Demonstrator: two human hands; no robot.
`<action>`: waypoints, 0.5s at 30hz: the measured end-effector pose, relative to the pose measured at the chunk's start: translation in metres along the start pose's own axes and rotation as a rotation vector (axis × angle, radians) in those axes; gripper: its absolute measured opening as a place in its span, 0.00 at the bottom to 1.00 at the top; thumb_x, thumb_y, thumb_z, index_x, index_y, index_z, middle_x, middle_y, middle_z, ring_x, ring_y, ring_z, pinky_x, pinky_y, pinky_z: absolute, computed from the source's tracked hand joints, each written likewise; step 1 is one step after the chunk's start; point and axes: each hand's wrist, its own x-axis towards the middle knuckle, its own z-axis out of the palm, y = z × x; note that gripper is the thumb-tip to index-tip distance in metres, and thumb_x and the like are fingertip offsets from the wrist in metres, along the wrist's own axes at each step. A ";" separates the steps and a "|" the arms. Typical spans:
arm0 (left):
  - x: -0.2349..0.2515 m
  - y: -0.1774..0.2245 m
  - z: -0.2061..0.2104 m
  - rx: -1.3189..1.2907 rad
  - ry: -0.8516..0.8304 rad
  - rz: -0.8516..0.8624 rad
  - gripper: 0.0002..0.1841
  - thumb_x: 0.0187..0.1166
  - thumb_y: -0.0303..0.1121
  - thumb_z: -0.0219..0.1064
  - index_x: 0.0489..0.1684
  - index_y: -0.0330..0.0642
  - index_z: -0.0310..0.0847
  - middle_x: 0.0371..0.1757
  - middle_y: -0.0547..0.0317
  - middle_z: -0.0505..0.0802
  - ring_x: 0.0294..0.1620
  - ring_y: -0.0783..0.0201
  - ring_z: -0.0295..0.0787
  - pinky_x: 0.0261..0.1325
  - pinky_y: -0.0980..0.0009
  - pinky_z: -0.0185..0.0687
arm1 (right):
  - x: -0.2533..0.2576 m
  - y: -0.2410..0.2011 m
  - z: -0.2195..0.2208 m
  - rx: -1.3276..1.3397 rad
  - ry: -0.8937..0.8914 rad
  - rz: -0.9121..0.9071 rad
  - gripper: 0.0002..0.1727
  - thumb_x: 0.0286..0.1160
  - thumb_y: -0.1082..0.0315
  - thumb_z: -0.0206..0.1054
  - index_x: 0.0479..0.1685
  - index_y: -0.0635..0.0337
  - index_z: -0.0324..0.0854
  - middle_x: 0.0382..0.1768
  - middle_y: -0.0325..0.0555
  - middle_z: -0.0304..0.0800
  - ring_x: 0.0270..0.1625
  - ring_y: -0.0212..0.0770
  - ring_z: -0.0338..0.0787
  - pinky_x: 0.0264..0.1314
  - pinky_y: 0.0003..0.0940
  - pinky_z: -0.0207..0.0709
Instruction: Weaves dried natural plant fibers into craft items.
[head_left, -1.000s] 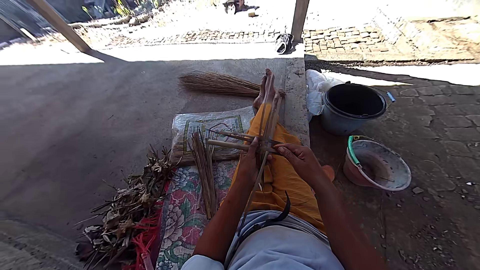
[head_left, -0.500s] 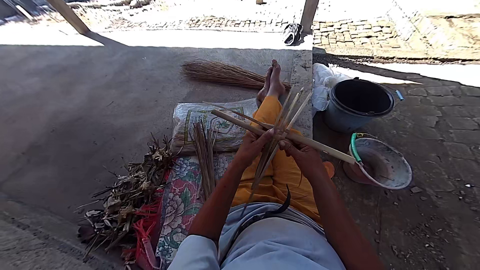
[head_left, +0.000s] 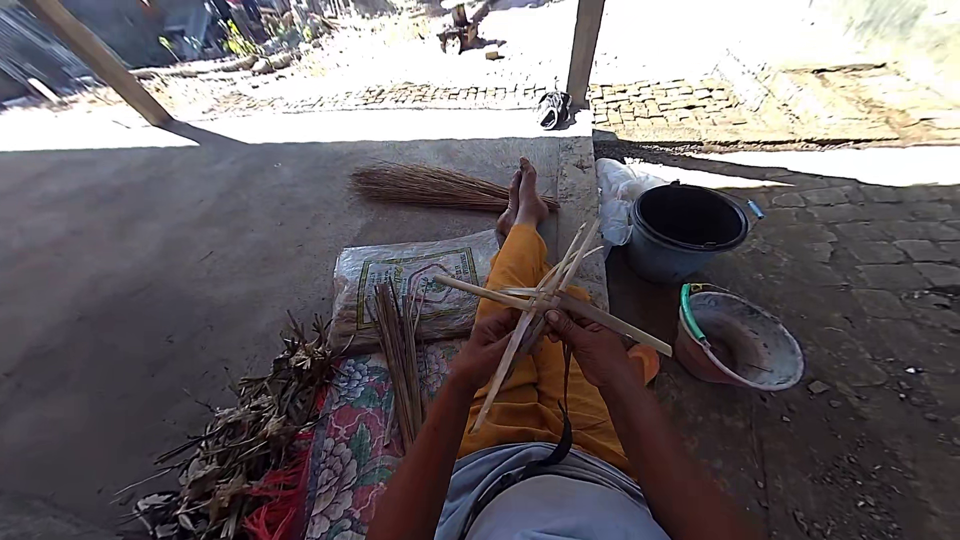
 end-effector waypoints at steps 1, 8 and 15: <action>0.000 0.000 0.004 0.018 0.015 0.018 0.08 0.82 0.28 0.66 0.53 0.37 0.80 0.43 0.63 0.95 0.43 0.67 0.95 0.54 0.66 0.92 | -0.001 0.002 0.001 -0.008 -0.009 -0.019 0.05 0.79 0.77 0.66 0.41 0.66 0.88 0.30 0.39 0.92 0.33 0.28 0.88 0.47 0.24 0.84; -0.003 0.011 0.002 0.093 0.075 0.070 0.01 0.78 0.25 0.69 0.40 0.41 0.86 0.29 0.69 0.93 0.30 0.73 0.91 0.43 0.72 0.90 | 0.000 -0.002 -0.006 -0.144 -0.200 -0.054 0.06 0.81 0.70 0.66 0.42 0.61 0.88 0.30 0.32 0.90 0.34 0.25 0.86 0.44 0.22 0.82; -0.005 0.013 -0.006 -0.017 -0.114 0.073 0.06 0.77 0.26 0.72 0.48 0.41 0.87 0.40 0.64 0.96 0.41 0.71 0.94 0.52 0.70 0.90 | 0.000 -0.002 -0.017 0.218 -0.441 0.029 0.07 0.76 0.64 0.74 0.44 0.57 0.90 0.38 0.36 0.93 0.42 0.30 0.91 0.54 0.30 0.86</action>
